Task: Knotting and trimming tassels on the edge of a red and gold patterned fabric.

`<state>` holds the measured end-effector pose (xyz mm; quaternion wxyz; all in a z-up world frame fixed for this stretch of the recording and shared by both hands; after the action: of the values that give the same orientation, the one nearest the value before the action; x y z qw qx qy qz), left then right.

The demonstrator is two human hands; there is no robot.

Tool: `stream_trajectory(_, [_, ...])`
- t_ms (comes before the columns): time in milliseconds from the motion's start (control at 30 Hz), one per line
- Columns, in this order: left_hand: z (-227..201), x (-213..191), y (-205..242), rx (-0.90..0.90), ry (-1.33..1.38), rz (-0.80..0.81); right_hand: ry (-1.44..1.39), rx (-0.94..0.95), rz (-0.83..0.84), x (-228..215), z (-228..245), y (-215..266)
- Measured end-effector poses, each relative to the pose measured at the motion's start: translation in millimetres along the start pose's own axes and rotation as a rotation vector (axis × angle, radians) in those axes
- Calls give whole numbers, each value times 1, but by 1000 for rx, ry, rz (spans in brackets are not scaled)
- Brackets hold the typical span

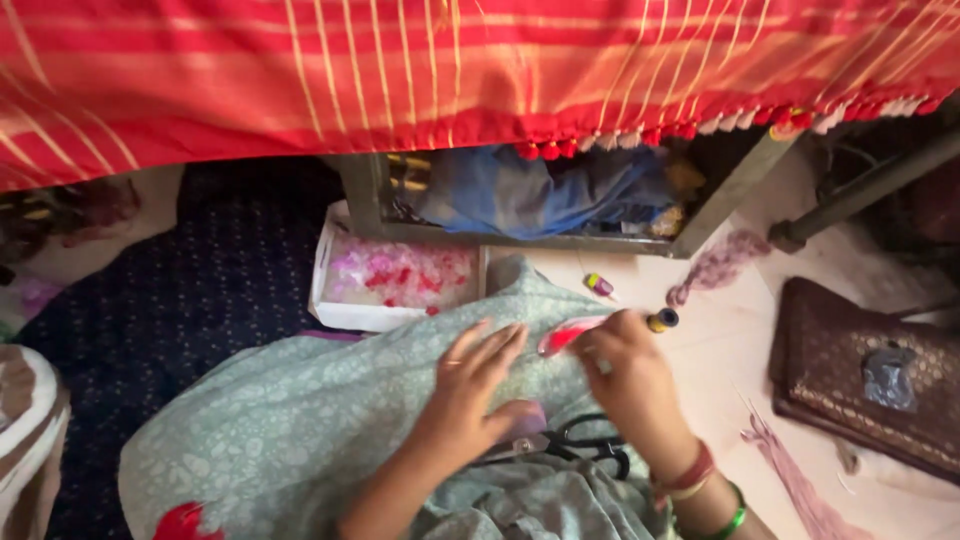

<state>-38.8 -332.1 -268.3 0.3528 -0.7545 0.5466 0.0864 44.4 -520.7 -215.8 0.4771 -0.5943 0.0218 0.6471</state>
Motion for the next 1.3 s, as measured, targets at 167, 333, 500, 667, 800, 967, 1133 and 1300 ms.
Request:
stream_trajectory(167, [2, 19, -6, 111, 66, 62, -305, -150, 16, -12, 50, -22])
stream_trajectory(333, [55, 20, 25, 74, -187, 47, -410, -92, -131, -51, -17, 5])
stream_trajectory(500, [91, 30, 38, -61, -279, 21, -338, 383, -191, -117, -37, 22])
stream_trajectory(667, [63, 56, -7, -167, -151, 15, 238, 19, 12, -57, -60, 40])
stream_trajectory(800, [66, 86, -13, -138, -295, 68, 111, -227, 240, 57, -66, 66])
stream_trajectory(967, [96, 102, -3, -295, -301, 134, 12, -343, 187, 88, 1, 38])
stream_trajectory(1133, [139, 104, 4, -394, -218, 146, 127, -365, 469, 133, -19, 42])
stream_trajectory(1300, [190, 115, 12, -649, 188, 156, -67, -388, 315, 91, -44, 32])
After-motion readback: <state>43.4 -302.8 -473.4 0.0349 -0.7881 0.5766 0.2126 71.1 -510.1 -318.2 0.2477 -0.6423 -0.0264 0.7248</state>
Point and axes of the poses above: each hand's wrist, its own y-axis away from the middle knuckle, its own x-axis out of the palm, z = x × y, the point moved 5 cm from there along -y, towards the middle knuckle, and after that the axes turned 11 degrees about -x, right-handed, at the moved point
